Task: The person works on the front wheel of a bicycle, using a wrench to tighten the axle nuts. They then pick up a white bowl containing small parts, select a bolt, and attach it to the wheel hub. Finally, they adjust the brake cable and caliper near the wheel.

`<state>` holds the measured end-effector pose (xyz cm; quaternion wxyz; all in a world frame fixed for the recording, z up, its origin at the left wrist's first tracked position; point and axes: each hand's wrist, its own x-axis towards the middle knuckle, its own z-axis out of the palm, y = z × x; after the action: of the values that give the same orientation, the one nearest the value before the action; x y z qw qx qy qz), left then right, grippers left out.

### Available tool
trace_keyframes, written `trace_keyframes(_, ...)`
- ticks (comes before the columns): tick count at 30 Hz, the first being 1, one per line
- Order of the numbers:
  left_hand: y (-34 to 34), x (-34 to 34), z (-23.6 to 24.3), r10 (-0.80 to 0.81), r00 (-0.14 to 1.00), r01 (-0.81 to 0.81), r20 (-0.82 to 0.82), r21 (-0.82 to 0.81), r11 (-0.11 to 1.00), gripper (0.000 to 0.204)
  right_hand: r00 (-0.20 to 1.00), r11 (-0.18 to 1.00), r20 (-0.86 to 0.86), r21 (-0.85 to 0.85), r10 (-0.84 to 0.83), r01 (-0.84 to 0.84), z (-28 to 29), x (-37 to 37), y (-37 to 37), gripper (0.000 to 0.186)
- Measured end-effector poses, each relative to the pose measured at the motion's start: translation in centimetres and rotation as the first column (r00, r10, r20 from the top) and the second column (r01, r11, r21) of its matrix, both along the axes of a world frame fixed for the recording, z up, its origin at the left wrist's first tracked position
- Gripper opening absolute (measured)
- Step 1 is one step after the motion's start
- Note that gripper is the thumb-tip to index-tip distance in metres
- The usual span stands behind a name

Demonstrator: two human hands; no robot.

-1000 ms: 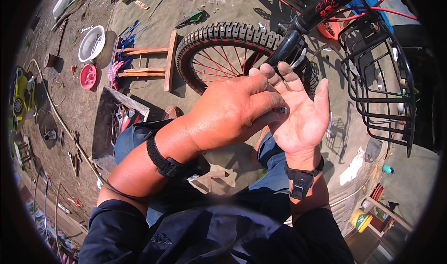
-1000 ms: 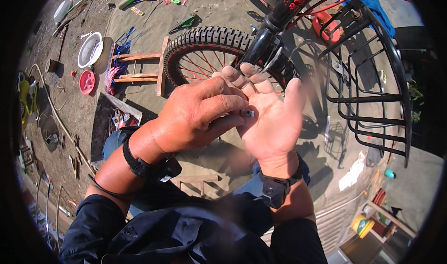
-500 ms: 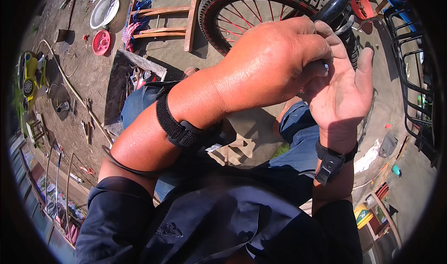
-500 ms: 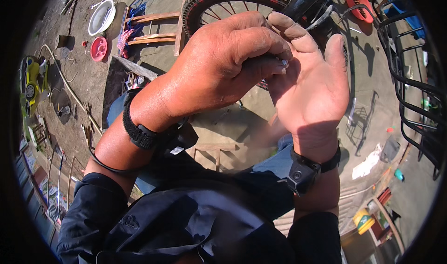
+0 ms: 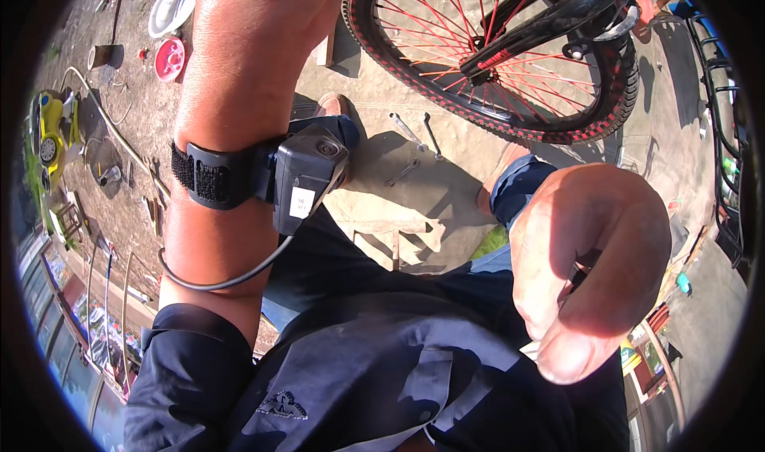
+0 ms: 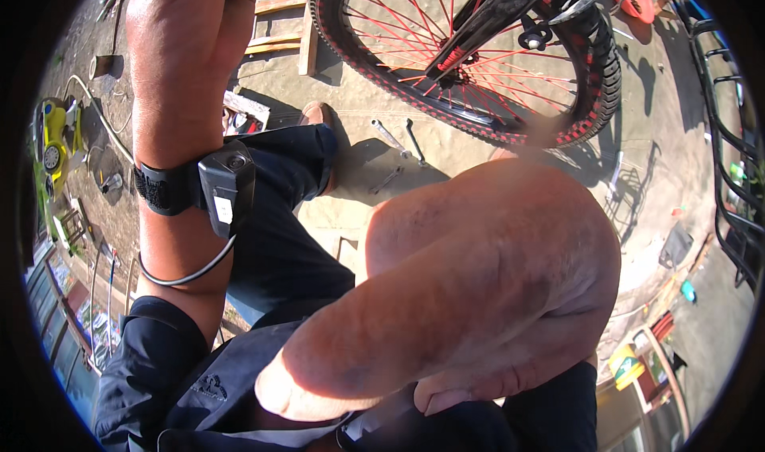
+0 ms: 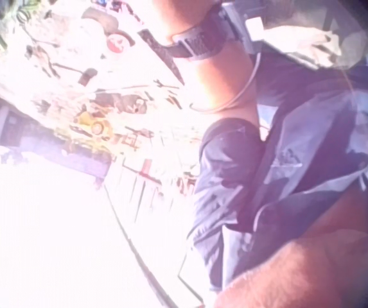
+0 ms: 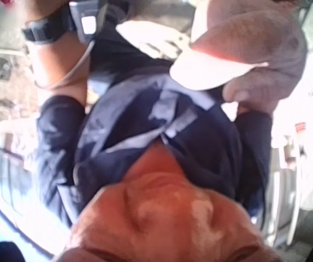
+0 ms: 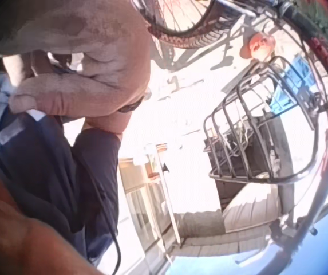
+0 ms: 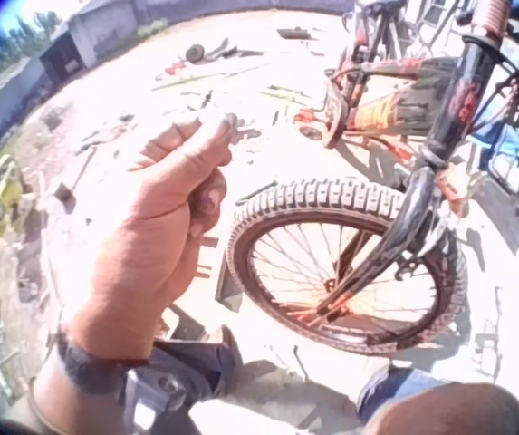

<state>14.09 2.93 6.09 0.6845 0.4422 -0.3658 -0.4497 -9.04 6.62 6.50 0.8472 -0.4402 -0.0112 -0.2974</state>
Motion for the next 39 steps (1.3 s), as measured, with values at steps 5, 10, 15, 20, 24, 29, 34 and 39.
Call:
trace_keyframes(5,0.4,-0.8,-0.3,-0.017,0.995,0.02,-0.101,0.02,1.0,0.014,0.988,1.0,0.153,-0.011,-0.003,0.004,0.7,1.0,2.2,0.031)
trace_keyframes(10,0.9,0.2,-0.6,-0.082,0.97,0.085,-0.231,0.002,0.996,0.011,0.97,0.999,0.243,-0.036,0.005,0.003,1.8,1.6,3.8,0.028)
trace_keyframes(15,2.0,-1.5,-0.4,0.048,0.997,-0.044,0.058,-0.063,0.997,0.009,0.959,0.997,0.284,-0.061,-0.021,0.04,2.1,1.4,5.5,0.026)
trace_keyframes(20,4.1,-0.5,0.8,-0.007,0.991,0.012,0.137,-0.04,0.999,0.008,0.949,0.994,0.314,-0.09,-0.024,0.055,3.3,0.8,7.9,0.023)
trace_keyframes(24,5.9,-2.0,1.8,0.101,0.989,-0.094,0.111,-0.07,0.993,0.008,0.988,0.97,0.117,-0.234,0.097,-0.068,4.7,-2.1,9.0,0.013)
trace_keyframes(29,6.3,-1.3,0.7,0.087,0.98,-0.091,0.179,0.013,0.996,0.01,0.956,0.908,-0.084,-0.3,0.28,-0.292,7.1,-6.8,6.4,0.012)
trace_keyframes(34,4.9,-0.1,-3.0,-0.105,0.989,0.097,0.101,0.087,0.992,0.014,0.856,0.8,-0.128,-0.448,-0.5,0.4,9.4,-20.2,11.3,0.043)
trace_keyframes(39,7.5,-1.8,-3.7,-0.135,0.983,0.096,0.128,0.276,0.956,0.01,0.179,0.441,-0.513,-0.452,-0.84,0.775,4.7,-31.9,18.3,0.04)
